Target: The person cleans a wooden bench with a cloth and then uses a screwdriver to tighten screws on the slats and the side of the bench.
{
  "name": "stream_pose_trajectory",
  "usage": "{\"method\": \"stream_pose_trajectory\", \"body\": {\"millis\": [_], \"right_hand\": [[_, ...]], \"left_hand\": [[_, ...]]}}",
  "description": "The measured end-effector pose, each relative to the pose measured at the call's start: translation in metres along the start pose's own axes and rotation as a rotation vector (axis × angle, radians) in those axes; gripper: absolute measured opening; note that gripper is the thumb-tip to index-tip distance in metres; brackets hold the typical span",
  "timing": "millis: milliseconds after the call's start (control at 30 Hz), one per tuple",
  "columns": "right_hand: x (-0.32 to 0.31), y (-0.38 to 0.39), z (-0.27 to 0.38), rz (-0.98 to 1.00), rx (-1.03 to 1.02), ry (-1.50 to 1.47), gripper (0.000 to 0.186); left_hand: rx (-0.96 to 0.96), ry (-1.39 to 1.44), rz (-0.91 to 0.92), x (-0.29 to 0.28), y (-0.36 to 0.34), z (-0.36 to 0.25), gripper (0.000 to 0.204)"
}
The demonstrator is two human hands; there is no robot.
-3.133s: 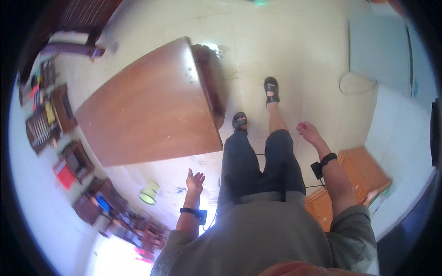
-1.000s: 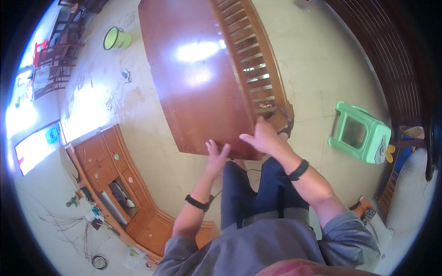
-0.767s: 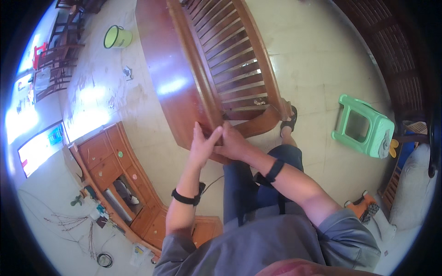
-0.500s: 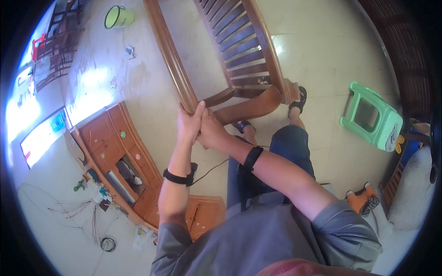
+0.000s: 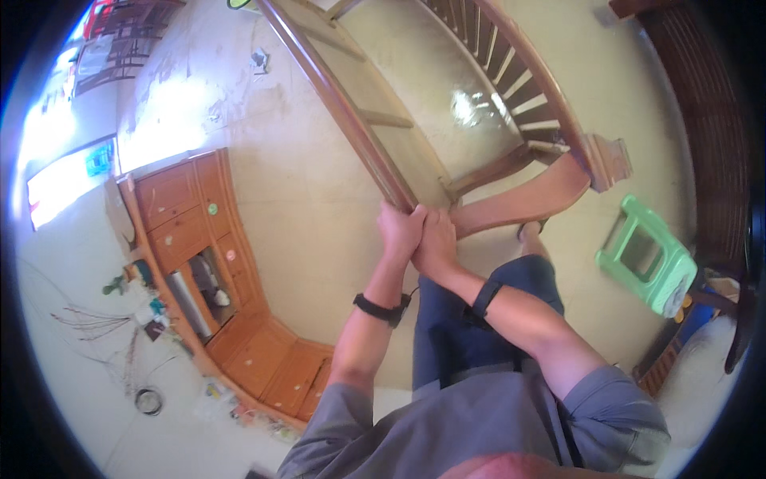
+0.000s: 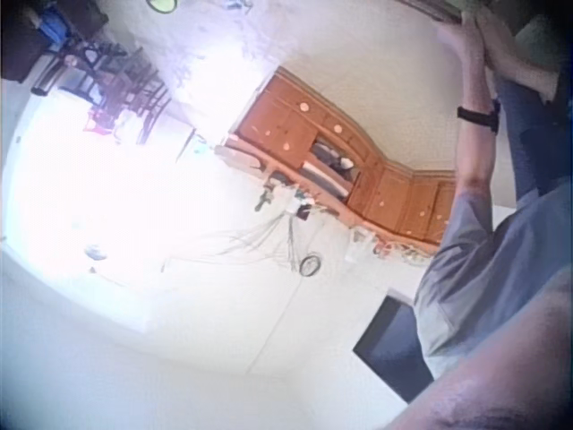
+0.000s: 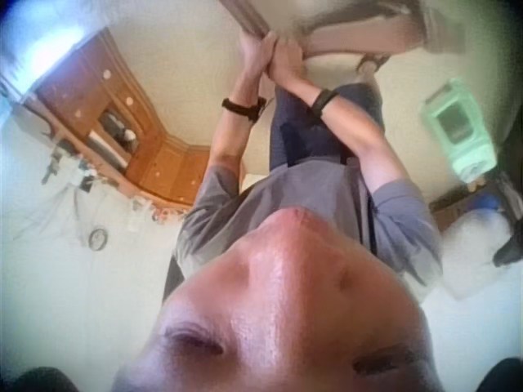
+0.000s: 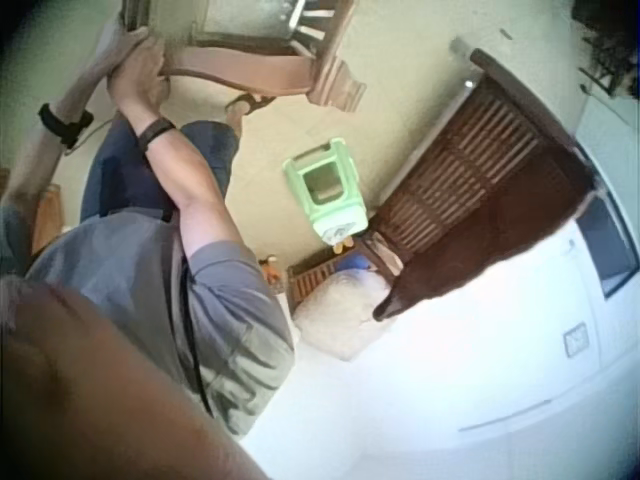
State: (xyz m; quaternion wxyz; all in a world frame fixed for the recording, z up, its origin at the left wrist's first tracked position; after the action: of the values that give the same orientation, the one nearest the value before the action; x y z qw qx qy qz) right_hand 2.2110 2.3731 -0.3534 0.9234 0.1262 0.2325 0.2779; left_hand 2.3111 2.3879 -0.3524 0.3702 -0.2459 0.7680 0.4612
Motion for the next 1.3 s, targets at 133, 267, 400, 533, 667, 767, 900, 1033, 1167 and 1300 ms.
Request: {"method": "stream_pose_trajectory", "body": {"millis": [133,267,400,533,667,767,900,1033,1167,1300], "right_hand": [[-0.004,-0.001,-0.002,0.040,-0.055,0.069,0.031],[0.000,-0.011,-0.024,0.219,0.026,0.096,0.034],[0.018,-0.010,-0.047,0.194,0.030,0.083,0.034],[0.024,-0.005,-0.062,0.221,0.129,-0.008,0.040],[0.006,0.005,-0.075,0.310,0.092,-0.135,0.061],[-0.026,0.018,-0.081,0.569,-0.072,-0.219,0.065],[-0.175,0.023,-0.060,0.853,-0.098,-0.397,0.056],[-0.328,0.011,-0.134,0.797,0.068,-0.272,0.049],[-0.449,0.027,-0.245,0.395,0.336,-0.161,0.047],[-0.502,0.057,-0.320,0.314,0.486,0.035,0.047]], "left_hand": [[-0.004,0.014,0.031,0.011,0.000,0.009,0.055],[-0.016,-0.049,0.002,0.020,-0.006,0.003,0.052],[-0.029,0.017,0.033,0.031,-0.008,0.016,0.051],[-0.060,0.043,0.015,0.052,-0.016,0.039,0.050],[-0.057,0.161,-0.018,0.082,-0.027,0.073,0.049],[-0.092,0.069,0.009,0.075,-0.027,0.067,0.046],[-0.201,0.285,0.063,0.072,-0.022,0.085,0.036],[-0.202,0.356,-0.016,0.067,-0.013,0.095,0.030],[-0.221,0.358,-0.074,0.064,0.005,0.087,0.042],[-0.482,-0.055,-0.090,0.065,0.044,0.096,0.050]]}}
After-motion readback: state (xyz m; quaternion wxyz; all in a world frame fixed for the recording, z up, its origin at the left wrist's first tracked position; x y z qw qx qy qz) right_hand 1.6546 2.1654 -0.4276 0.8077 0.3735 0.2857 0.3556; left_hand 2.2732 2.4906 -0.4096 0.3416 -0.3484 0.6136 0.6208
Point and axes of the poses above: each hand's wrist, its own y-axis away from the middle knuckle, its own x-axis out of the palm, z = x × y, the point moved 5 cm from there along -y, towards the middle knuckle, and after that the axes turned 13 degrees about -y, right-handed, at the moved point
